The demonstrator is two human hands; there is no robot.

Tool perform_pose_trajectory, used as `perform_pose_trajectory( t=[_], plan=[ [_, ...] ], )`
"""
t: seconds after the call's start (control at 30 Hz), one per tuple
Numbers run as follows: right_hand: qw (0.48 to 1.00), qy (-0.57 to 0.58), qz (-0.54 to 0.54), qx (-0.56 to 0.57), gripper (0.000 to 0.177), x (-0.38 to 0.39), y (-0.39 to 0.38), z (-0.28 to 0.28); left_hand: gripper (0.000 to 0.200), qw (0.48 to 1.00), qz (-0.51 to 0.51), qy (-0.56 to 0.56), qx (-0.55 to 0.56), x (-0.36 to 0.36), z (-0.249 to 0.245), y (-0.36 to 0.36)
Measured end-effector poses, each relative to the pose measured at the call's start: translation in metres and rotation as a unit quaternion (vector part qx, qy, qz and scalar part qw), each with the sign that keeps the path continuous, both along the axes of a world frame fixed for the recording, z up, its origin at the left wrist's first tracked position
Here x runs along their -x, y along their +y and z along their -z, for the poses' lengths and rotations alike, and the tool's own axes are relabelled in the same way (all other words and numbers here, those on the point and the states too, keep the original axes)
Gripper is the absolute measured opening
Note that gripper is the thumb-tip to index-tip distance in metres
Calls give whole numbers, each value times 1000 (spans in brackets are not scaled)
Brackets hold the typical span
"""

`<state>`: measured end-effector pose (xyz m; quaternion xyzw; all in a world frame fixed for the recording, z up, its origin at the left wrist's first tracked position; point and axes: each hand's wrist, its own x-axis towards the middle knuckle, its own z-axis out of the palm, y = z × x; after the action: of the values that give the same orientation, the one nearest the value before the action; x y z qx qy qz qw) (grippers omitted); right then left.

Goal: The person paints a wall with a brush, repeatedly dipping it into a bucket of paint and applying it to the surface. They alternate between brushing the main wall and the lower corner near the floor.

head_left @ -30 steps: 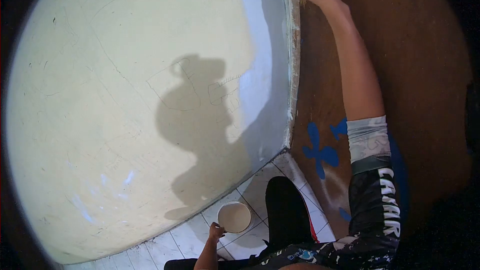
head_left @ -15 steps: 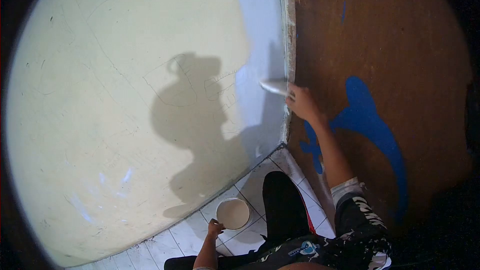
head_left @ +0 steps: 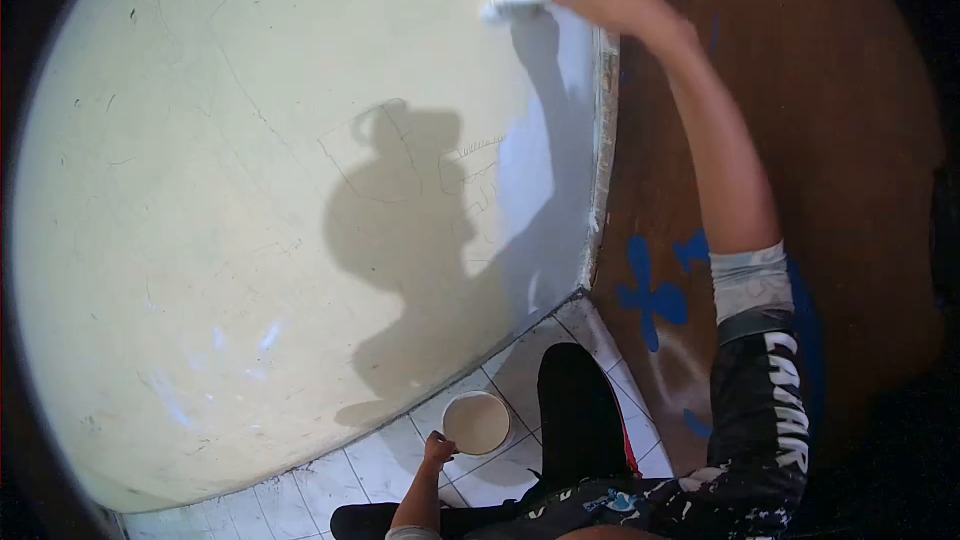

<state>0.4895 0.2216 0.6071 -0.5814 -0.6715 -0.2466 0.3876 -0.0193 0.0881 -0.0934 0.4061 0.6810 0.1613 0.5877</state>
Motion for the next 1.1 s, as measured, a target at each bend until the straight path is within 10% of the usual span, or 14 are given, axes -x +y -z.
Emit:
perform_pose_trajectory(
  t=[0.33, 0.83, 1.1],
  plan=[
    [987, 91, -6, -134, 26, 26, -16, -45, 29, 1000, -13, 12, 4, 0, -3, 1],
    [993, 52, -17, 102, 26, 26, -21, 283, 33, 1000, 18, 12, 15, 7, 12, 7],
    [957, 8, -43, 287, 31, 17, 4, 177, 28, 999, -13, 27, -11, 3, 12, 2]
  ],
)
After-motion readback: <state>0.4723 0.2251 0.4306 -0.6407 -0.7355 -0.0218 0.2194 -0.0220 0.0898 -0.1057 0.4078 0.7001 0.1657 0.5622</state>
